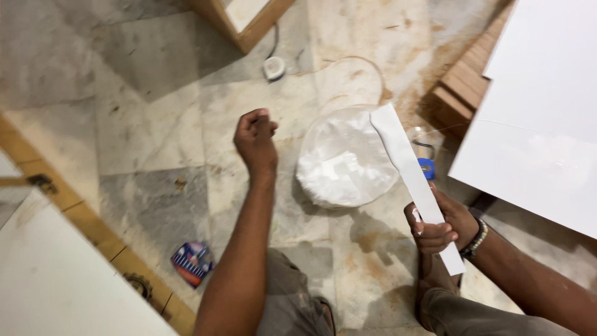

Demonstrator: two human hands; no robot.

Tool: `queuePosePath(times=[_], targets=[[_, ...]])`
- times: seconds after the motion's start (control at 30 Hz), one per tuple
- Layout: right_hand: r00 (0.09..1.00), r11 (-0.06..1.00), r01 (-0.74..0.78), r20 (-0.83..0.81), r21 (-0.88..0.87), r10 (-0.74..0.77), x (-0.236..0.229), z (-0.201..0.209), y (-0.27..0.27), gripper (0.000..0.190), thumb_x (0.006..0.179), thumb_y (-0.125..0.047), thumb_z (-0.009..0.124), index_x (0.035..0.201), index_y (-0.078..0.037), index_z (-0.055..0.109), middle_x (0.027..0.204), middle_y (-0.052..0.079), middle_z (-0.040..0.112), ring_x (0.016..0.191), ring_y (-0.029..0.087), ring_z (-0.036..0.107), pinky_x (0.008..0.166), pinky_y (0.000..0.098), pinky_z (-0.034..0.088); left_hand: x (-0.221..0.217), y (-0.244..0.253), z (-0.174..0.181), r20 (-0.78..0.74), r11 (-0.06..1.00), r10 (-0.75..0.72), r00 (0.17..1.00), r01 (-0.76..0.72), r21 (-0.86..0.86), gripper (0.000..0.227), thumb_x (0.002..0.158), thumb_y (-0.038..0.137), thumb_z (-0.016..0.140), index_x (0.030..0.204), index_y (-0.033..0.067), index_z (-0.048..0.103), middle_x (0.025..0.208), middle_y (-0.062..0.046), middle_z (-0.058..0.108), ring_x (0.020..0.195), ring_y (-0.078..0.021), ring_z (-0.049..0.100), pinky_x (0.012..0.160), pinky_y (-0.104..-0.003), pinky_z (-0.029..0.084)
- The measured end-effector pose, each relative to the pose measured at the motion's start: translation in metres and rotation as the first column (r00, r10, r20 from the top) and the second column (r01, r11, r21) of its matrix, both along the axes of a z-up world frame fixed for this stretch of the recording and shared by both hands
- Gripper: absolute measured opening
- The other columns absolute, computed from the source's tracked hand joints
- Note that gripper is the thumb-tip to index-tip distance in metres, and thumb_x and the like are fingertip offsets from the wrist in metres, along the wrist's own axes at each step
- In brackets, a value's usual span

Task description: The person opens a bucket of white adhesive and uses a putty knife to scoop and spread the substance onto a white rectangular board. The person repeatedly dips the tool into the bucket and applies the adhesive in broad strokes across the board's surface.

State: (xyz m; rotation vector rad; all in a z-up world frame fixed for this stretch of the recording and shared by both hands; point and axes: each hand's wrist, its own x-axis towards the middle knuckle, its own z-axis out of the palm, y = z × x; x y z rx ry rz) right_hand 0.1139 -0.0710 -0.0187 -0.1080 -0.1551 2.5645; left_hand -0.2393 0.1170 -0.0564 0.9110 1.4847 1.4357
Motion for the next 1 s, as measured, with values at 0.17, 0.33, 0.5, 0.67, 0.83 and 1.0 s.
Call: queuePosePath(times=[0.17, 0.33, 0.5, 0.67, 0.83, 1.0], targets=[[0.872, 0.879, 0.472, 0.113, 0.065, -0.476, 0.074, 0.018, -0.027, 0.071, 0.117, -0.052, 0.025, 0.106, 0.005, 0.066, 0.056, -0.007, 0.039, 0.042, 0.007, 0.036, 0.039, 0.025, 0.03, 0.031, 0.004, 0.018, 0.016, 0.998, -0.01, 1.0, 0.009, 0.057, 0.015, 0.101, 0.016, 0.069, 0.102, 0.001, 0.065, 0.081, -0.002, 0.067, 0.071, -0.0095, 0.065, 0.068, -0.025, 0.055], [0.028, 0.451, 0.79, 0.711, 0.414, -0.703, 0.182, 0.018, -0.087, 0.05, 0.12, -0.041, 0.024, 0.127, -0.005, 0.057, 0.065, -0.006, 0.045, 0.048, 0.006, 0.04, 0.044, 0.0234, 0.035, 0.113, -0.037, 0.066, -0.154, 0.923, -0.343, 0.927, 0.363, 0.129, 0.015, 0.106, 0.015, 0.066, 0.106, 0.0001, 0.065, 0.088, -0.003, 0.069, 0.08, -0.0104, 0.065, 0.077, -0.025, 0.053], [-0.721, 0.442, 0.453, 0.609, 0.774, -0.329, 0.27, -0.034, -0.121, 0.026, 0.115, -0.016, 0.041, 0.139, -0.008, 0.042, 0.087, 0.001, 0.056, 0.065, 0.011, 0.048, 0.056, 0.0284, 0.04, 0.189, -0.086, 0.09, -0.358, 0.643, -0.701, 0.617, 0.764, 0.058, 0.012, 0.096, 0.011, 0.072, 0.104, 0.0031, 0.071, 0.09, -0.007, 0.074, 0.084, -0.0162, 0.072, 0.082, -0.029, 0.056], [-0.916, 0.702, 0.027, 0.299, 0.712, -0.268, 0.26, -0.082, -0.102, 0.05, 0.096, -0.003, 0.061, 0.141, -0.003, 0.041, 0.123, 0.026, 0.064, 0.106, 0.033, 0.066, 0.082, 0.0383, 0.059, 0.222, -0.107, 0.086, -0.372, 0.34, -0.879, 0.297, 0.939, -0.053, 0.013, 0.093, 0.015, 0.075, 0.103, 0.0072, 0.074, 0.098, -0.008, 0.076, 0.093, -0.021, 0.074, 0.083, -0.032, 0.057], [-0.703, 0.994, 0.066, 0.711, 0.091, -0.019, 0.212, -0.107, -0.058, 0.062, 0.09, -0.02, 0.063, 0.143, -0.001, 0.037, 0.11, 0.037, 0.067, 0.1, 0.049, 0.068, 0.092, 0.0523, 0.054, 0.229, -0.104, 0.071, -0.352, 0.299, -0.904, 0.245, 0.948, -0.109, 0.016, 0.093, 0.017, 0.074, 0.106, 0.0069, 0.074, 0.101, -0.008, 0.076, 0.095, -0.0201, 0.074, 0.086, -0.032, 0.057], [-0.689, 0.999, -0.022, 0.724, 0.043, -0.046, 0.207, -0.077, -0.044, 0.053, 0.094, -0.021, 0.053, 0.14, 0.001, 0.041, 0.102, 0.033, 0.071, 0.094, 0.047, 0.071, 0.091, 0.0534, 0.055, 0.221, -0.095, 0.067, -0.356, 0.345, -0.892, 0.279, 0.929, -0.136, 0.017, 0.093, 0.017, 0.074, 0.106, 0.0063, 0.074, 0.1, -0.007, 0.077, 0.096, -0.0186, 0.074, 0.086, -0.032, 0.056]])
